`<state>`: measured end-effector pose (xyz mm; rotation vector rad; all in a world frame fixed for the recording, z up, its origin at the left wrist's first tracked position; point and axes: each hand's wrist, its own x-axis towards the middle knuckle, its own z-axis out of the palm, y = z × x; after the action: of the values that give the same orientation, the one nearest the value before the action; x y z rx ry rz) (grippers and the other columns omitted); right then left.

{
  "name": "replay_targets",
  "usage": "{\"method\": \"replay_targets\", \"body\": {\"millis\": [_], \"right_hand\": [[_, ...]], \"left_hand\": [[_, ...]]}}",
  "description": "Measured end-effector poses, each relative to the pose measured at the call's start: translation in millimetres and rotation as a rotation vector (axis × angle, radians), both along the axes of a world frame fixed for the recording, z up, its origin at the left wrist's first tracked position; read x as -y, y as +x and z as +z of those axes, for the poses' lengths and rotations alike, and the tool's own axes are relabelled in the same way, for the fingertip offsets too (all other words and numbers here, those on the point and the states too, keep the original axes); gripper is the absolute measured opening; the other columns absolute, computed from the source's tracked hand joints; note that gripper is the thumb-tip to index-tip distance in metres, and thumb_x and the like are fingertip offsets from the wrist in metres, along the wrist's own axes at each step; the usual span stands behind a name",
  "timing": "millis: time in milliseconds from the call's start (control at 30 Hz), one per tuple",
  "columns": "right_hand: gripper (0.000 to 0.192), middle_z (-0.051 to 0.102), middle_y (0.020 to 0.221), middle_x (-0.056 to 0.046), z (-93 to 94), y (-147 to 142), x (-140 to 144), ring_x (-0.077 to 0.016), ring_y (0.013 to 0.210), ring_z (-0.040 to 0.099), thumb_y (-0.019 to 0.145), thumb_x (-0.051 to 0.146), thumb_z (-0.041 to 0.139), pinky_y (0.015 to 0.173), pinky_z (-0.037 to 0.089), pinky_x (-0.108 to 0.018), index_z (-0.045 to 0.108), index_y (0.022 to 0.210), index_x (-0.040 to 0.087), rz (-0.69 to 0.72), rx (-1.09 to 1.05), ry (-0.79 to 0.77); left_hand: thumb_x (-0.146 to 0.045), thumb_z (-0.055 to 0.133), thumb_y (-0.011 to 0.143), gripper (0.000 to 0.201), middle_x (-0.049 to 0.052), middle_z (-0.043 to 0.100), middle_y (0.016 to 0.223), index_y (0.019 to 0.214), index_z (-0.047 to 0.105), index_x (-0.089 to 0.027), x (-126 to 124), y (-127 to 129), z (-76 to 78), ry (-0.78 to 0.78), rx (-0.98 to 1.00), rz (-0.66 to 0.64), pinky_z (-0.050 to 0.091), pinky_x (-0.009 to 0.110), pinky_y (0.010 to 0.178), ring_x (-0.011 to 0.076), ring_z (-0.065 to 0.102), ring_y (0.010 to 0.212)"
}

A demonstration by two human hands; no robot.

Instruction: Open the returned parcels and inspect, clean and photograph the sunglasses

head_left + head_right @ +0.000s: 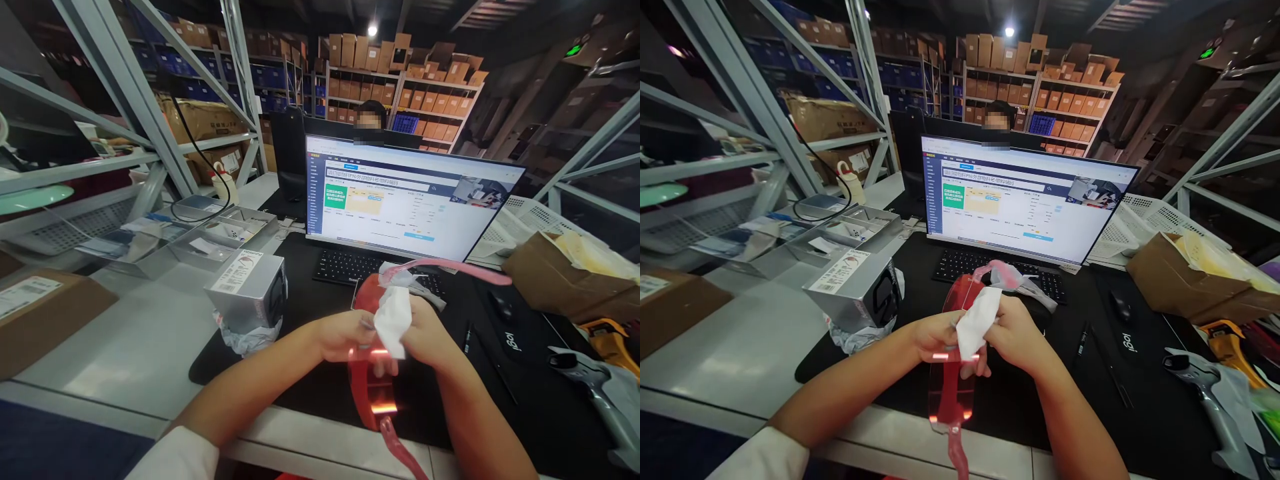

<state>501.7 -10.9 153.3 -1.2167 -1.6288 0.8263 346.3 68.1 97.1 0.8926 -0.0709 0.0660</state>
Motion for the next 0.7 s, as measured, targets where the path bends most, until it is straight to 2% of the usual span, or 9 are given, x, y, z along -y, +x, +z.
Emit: {"method": "replay_targets", "body": {"millis": [133,200,300,400,467,633,700], "right_hand": [[0.007,0.067,0.075,0.0,1.0,1.3,3.1,-0.0142,0.064,0.056,0.078,0.014,0.06,0.059,0.041,-0.025,0.065,0.075,0.018,-0.008,0.097,-0.039],[0.008,0.068,0.075,-0.001,1.1,2.8,4.4,-0.0157,0.066,0.058,0.08,0.016,0.059,0.061,0.041,-0.027,0.065,0.075,0.019,-0.067,0.18,-0.037],[0.011,0.068,0.073,-0.001,1.3,5.9,3.7,-0.0164,0.066,0.058,0.081,0.016,0.057,0.063,0.04,-0.028,0.066,0.074,0.019,-0.194,0.292,0.056],[0.016,0.062,0.062,0.001,0.9,12.0,-0.1,-0.0145,0.058,0.053,0.081,0.018,0.057,0.057,0.037,-0.027,0.061,0.066,0.019,-0.262,0.326,0.15],[0.018,0.06,0.058,0.001,-0.2,18.6,-2.6,-0.0143,0.055,0.052,0.082,0.021,0.058,0.053,0.037,-0.026,0.061,0.064,0.02,-0.327,0.272,0.176],[0.012,0.061,0.064,0.0,0.0,41.0,-1.7,-0.0157,0.054,0.054,0.08,0.029,0.063,0.048,0.043,-0.026,0.064,0.074,0.019,-0.701,-0.101,0.262],[0.013,0.055,0.062,0.001,4.3,48.4,0.8,-0.0144,0.053,0.049,0.079,0.03,0.063,0.048,0.041,-0.026,0.061,0.07,0.02,-0.724,-0.247,0.323]], "left_hand": [[-0.056,0.09,0.058,0.055,0.012,0.074,0.077,0.085,0.076,-0.011,1.0,1.0,-1.8,0.024,-0.012,0.016,0.053,0.042,0.087,0.0201,0.066,0.063],[-0.053,0.089,0.062,0.051,0.011,0.073,0.077,0.087,0.075,-0.011,1.7,1.6,-4.1,0.007,-0.02,0.031,0.052,0.041,0.084,0.02,0.065,0.064],[-0.047,0.085,0.068,0.043,0.012,0.074,0.079,0.09,0.075,-0.011,2.5,2.5,-8.8,-0.009,-0.03,0.027,0.05,0.035,0.078,0.0212,0.067,0.07],[-0.047,0.084,0.071,0.044,0.014,0.075,0.085,0.093,0.074,-0.011,3.5,3.6,-12.8,-0.029,-0.048,-0.013,0.046,0.03,0.069,0.0218,0.069,0.074],[-0.049,0.084,0.071,0.046,0.014,0.076,0.086,0.094,0.075,-0.011,4.4,4.4,-13.8,-0.054,-0.049,-0.018,0.046,0.028,0.066,0.0209,0.069,0.072],[-0.051,0.088,0.066,0.05,0.014,0.077,0.086,0.095,0.077,-0.012,5.8,3.7,-11.4,-0.042,0.004,-0.021,0.05,0.028,0.062,0.0223,0.071,0.072],[-0.051,0.087,0.067,0.05,0.015,0.077,0.087,0.097,0.077,-0.012,5.4,2.3,-10.2,-0.033,0.012,-0.026,0.05,0.028,0.061,0.0249,0.073,0.077]]}}
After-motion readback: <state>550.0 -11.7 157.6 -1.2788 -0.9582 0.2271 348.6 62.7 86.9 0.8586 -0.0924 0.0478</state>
